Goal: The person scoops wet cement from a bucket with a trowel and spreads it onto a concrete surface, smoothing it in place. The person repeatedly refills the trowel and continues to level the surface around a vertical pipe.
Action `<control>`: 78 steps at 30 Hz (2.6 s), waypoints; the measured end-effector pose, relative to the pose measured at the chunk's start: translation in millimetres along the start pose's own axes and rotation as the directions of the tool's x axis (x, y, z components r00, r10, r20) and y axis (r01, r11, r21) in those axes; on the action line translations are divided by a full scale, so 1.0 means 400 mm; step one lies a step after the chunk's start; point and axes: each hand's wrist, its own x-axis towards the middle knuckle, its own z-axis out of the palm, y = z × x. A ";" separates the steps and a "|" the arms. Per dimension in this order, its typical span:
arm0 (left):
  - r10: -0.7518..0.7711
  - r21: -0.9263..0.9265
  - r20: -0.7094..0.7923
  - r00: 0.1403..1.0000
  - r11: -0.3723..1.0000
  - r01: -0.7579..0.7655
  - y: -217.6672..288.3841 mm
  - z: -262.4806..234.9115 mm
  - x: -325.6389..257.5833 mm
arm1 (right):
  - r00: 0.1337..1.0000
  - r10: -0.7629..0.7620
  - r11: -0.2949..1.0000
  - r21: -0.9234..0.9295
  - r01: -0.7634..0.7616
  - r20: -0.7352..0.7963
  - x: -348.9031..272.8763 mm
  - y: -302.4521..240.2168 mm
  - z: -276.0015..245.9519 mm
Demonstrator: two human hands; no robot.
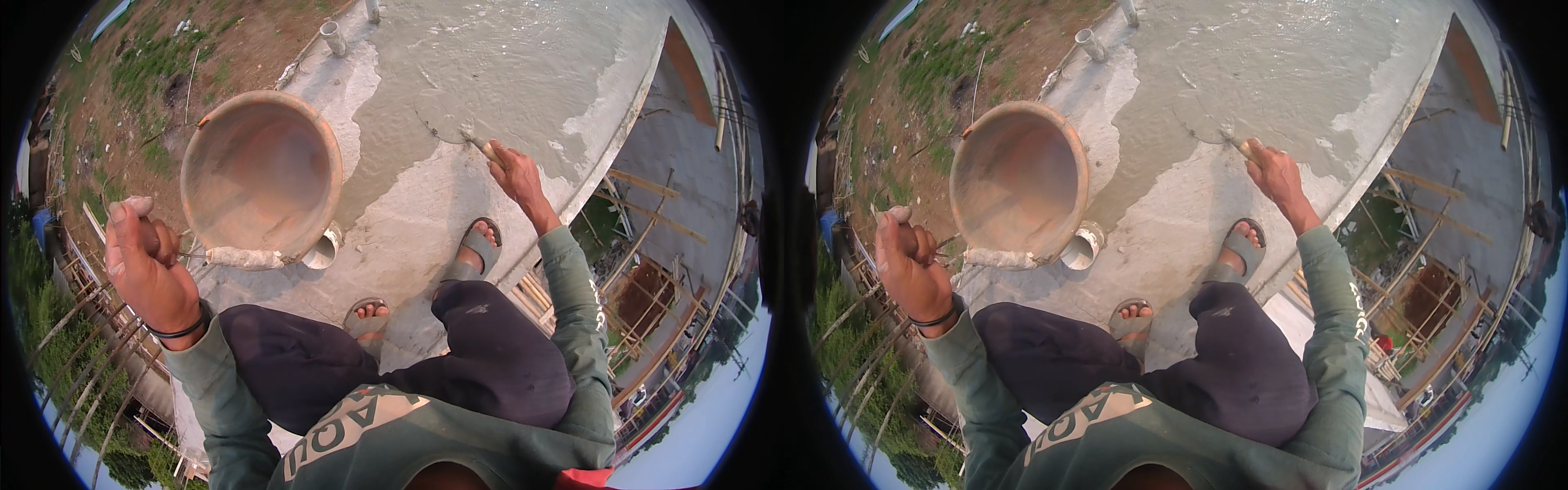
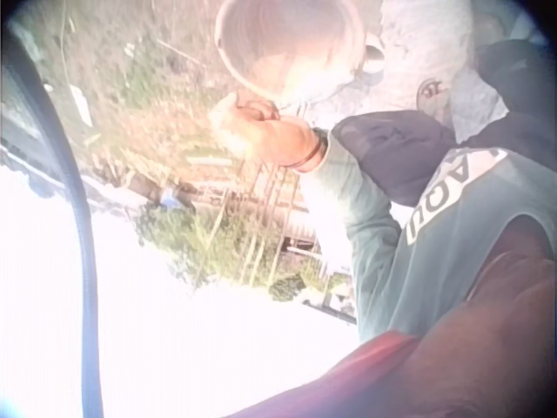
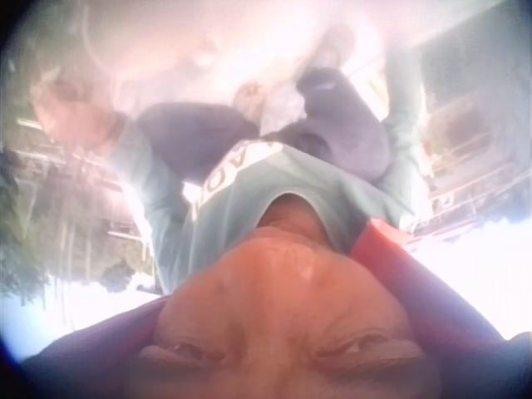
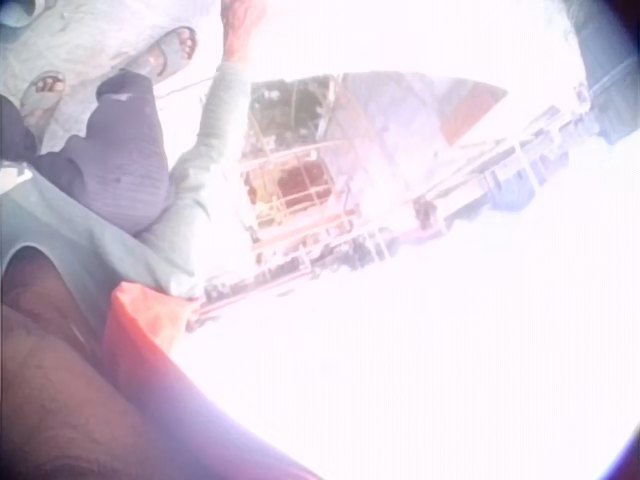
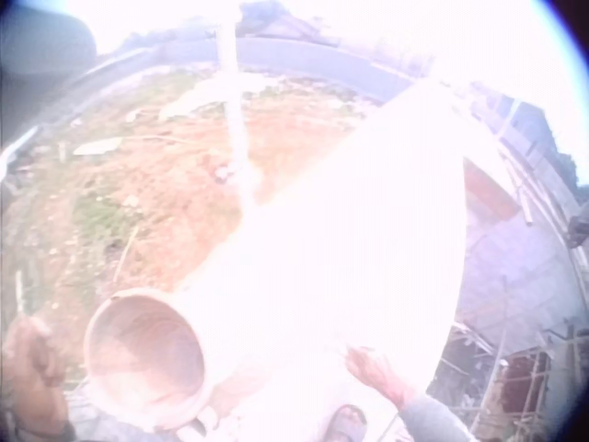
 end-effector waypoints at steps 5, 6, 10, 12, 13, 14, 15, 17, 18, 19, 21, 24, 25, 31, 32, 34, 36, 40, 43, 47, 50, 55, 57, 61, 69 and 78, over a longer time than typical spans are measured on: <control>-0.009 0.021 0.012 1.000 1.000 0.008 -0.001 0.010 -0.001 | 0.999 -0.034 0.989 -0.144 0.032 -0.014 -0.040 0.036 -0.024; -0.010 0.025 0.019 1.000 1.000 0.009 0.000 0.011 -0.002 | 0.986 0.044 0.982 -0.173 -0.072 -0.163 -0.021 0.064 -0.035; -0.026 0.009 -0.021 0.999 1.000 0.026 -0.002 0.004 0.003 | 0.910 0.304 0.925 -0.144 -0.353 -0.281 -0.007 0.125 -0.058; -0.020 0.021 0.017 1.000 1.000 0.020 -0.010 -0.010 0.010 | 0.945 0.288 0.953 -0.048 -0.298 -0.157 -0.049 0.109 -0.049; -0.025 0.025 0.019 0.999 0.999 0.025 -0.014 -0.024 0.011 | 0.971 0.226 0.969 -0.086 -0.232 -0.078 -0.075 0.088 -0.037; -0.074 -0.007 0.051 0.996 0.997 0.075 -0.016 -0.048 0.012 | 0.994 0.105 0.987 -0.116 -0.108 -0.027 -0.106 0.068 -0.030; -0.120 -0.037 0.082 0.989 0.992 0.123 -0.017 -0.077 0.014 | 0.998 -0.009 0.993 -0.117 0.016 0.062 -0.124 0.058 -0.030; -0.162 0.056 0.070 0.984 0.986 0.158 -0.035 -0.144 0.013 | 0.996 0.010 0.985 -0.174 0.005 0.088 -0.130 0.047 -0.031; -0.158 0.183 0.030 0.987 0.972 0.150 -0.058 -0.179 0.006 | 0.997 -0.031 0.982 -0.184 0.043 0.069 -0.129 0.041 -0.029; -0.116 0.286 0.040 0.992 0.953 0.099 -0.084 -0.215 -0.003 | 0.996 0.084 0.984 -0.157 -0.087 -0.026 -0.122 0.038 -0.028; -0.297 0.449 -0.070 0.952 0.843 0.296 -0.151 -0.284 -0.034 | 0.937 0.247 0.948 -0.137 -0.286 -0.245 -0.110 0.022 -0.014; -0.547 0.415 -0.196 0.814 0.706 0.575 -0.292 -0.323 -0.125 | 0.948 0.308 0.948 -0.056 -0.313 -0.081 -0.143 -0.036 0.018; -0.652 0.248 -0.163 0.740 0.699 0.671 -0.333 -0.322 -0.143 | 0.981 0.193 0.980 -0.040 -0.194 -0.025 -0.165 -0.059 0.025; -0.577 -0.346 0.084 0.812 0.747 0.567 -0.483 -0.257 -0.116 | 0.966 0.257 0.964 -0.057 -0.259 -0.037 -0.221 -0.094 0.040; -0.581 -0.342 0.083 0.810 0.747 0.571 -0.482 -0.253 -0.112 | 0.958 0.280 0.958 -0.052 -0.284 -0.067 -0.229 -0.083 0.035; -0.635 -0.332 0.026 0.772 0.723 0.606 -0.470 -0.249 -0.111 | 0.942 0.304 0.947 -0.065 -0.315 -0.140 -0.242 -0.058 0.030; -0.631 -0.472 0.053 0.774 0.667 0.576 -0.454 -0.234 -0.111 | 0.941 0.290 0.954 -0.030 -0.299 -0.176 -0.260 -0.038 0.025; -0.566 -0.517 0.121 0.815 0.665 0.539 -0.397 -0.196 -0.084 | 0.927 0.361 0.932 0.045 -0.358 -0.101 -0.288 -0.014 0.022; -0.589 -0.533 0.109 0.801 0.645 0.547 -0.321 -0.192 -0.096 | 0.914 0.401 0.915 0.070 -0.397 -0.056 -0.280 -0.015 0.020; -0.666 -0.675 0.011 0.746 0.546 0.497 -0.209 -0.210 -0.169 | 0.935 0.354 0.934 0.059 -0.351 -0.038 -0.222 -0.026 0.001; -0.640 -0.733 0.028 0.768 0.509 0.451 -0.126 -0.248 -0.252 | 0.976 0.218 0.975 0.034 -0.218 0.003 -0.148 -0.040 -0.038; -0.663 -0.789 0.011 0.749 0.454 0.414 0.030 -0.359 -0.417 | 0.980 0.118 0.992 -0.053 -0.111 0.157 0.009 -0.078 -0.122; -0.681 -0.786 -0.059 0.730 0.483 0.387 0.083 -0.416 -0.487 | 0.986 -0.011 0.996 -0.091 0.026 0.164 0.089 -0.090 -0.142; -0.650 -0.748 -0.360 0.669 0.630 0.210 0.176 -0.479 -0.648 | 0.962 -0.187 0.977 -0.067 0.204 0.201 0.247 -0.128 -0.116; -0.423 -0.486 -0.855 0.300 0.855 -0.182 0.293 -0.641 -0.944 | 0.772 -0.546 0.813 -0.018 0.582 0.325 0.419 -0.237 0.020; -0.172 -0.162 -0.985 0.005 0.918 -0.361 0.264 -1.096 -1.058 | 0.745 -0.539 0.706 -0.272 0.654 0.393 0.413 -0.298 0.014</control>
